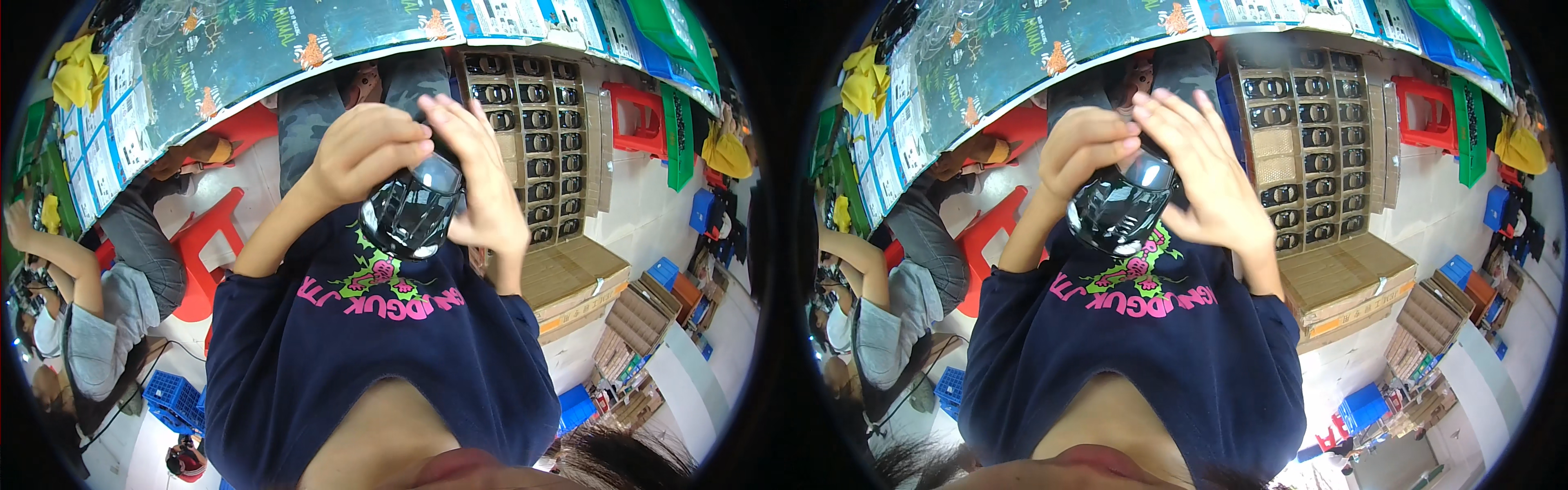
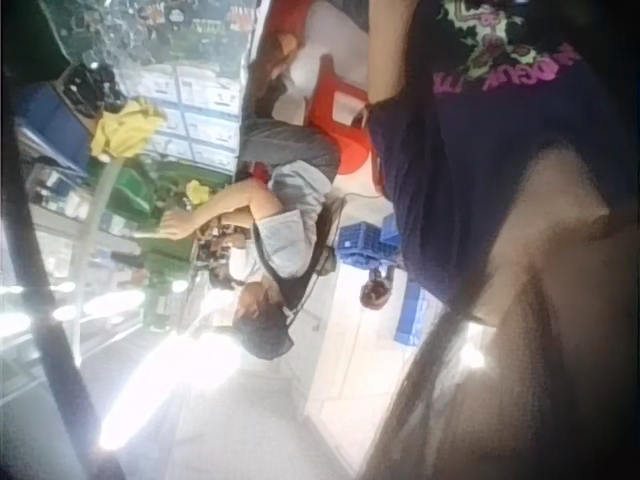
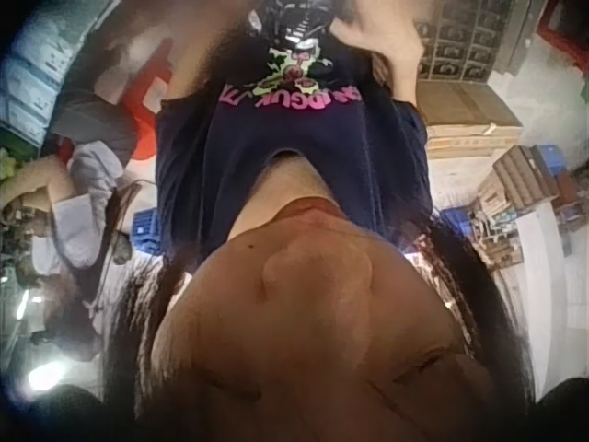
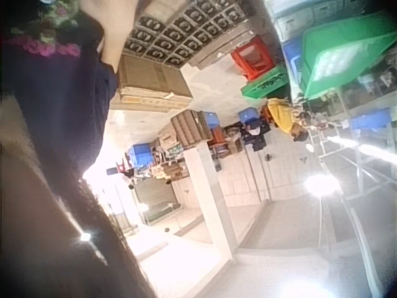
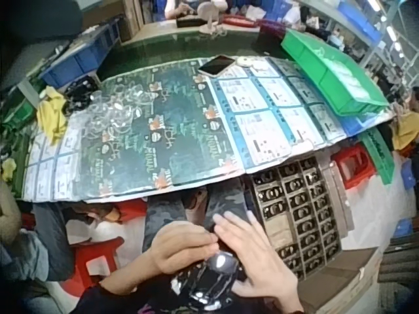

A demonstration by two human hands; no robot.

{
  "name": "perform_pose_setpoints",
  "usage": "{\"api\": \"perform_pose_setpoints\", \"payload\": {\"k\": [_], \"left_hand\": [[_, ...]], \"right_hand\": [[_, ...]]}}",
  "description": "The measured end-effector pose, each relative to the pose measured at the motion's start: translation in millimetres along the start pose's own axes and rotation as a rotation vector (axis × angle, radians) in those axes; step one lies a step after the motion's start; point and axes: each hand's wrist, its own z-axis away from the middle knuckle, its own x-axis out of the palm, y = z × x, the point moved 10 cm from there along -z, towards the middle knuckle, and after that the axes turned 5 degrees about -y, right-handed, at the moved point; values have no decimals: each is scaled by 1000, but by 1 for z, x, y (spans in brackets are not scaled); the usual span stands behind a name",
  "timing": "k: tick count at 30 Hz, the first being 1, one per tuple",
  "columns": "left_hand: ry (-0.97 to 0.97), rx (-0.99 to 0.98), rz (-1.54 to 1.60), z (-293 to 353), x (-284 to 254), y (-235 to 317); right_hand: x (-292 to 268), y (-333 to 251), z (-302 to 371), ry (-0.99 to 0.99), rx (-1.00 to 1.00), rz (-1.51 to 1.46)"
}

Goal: The person assembles toy cars by picking up car body shells from a tray and clear windshield inserts from the table, pressing each windshield into a car body by hand, and removing an empty tray layer.

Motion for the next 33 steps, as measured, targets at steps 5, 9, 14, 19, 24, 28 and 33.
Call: {"api": "perform_pose_setpoints", "payload": {"k": [5, 9, 14, 19, 24, 28, 33], "left_hand": [[63, 186, -195, 7, -7, 16], [72, 186, -252, 6, -9, 16], [35, 176, -283, 4, -6, 14], [-7, 123, -325, 13, -15, 5], [367, -524, 26, 62, -90, -55], [444, -1215, -80, 127, -182, -108], [227, -1423, -239, 224, -320, -184]], "right_hand": [[-34, -21, 12, 45, -48, 109], [-38, -21, 28, -16, -292, -16], [-43, -18, 18, 297, -65, -126], [-59, 5, 39, 420, -56, -422], [-22, 166, 83, 496, 492, -454], [26, 345, 200, 605, 894, -40], [60, 451, 269, 407, 1099, 382]]}}
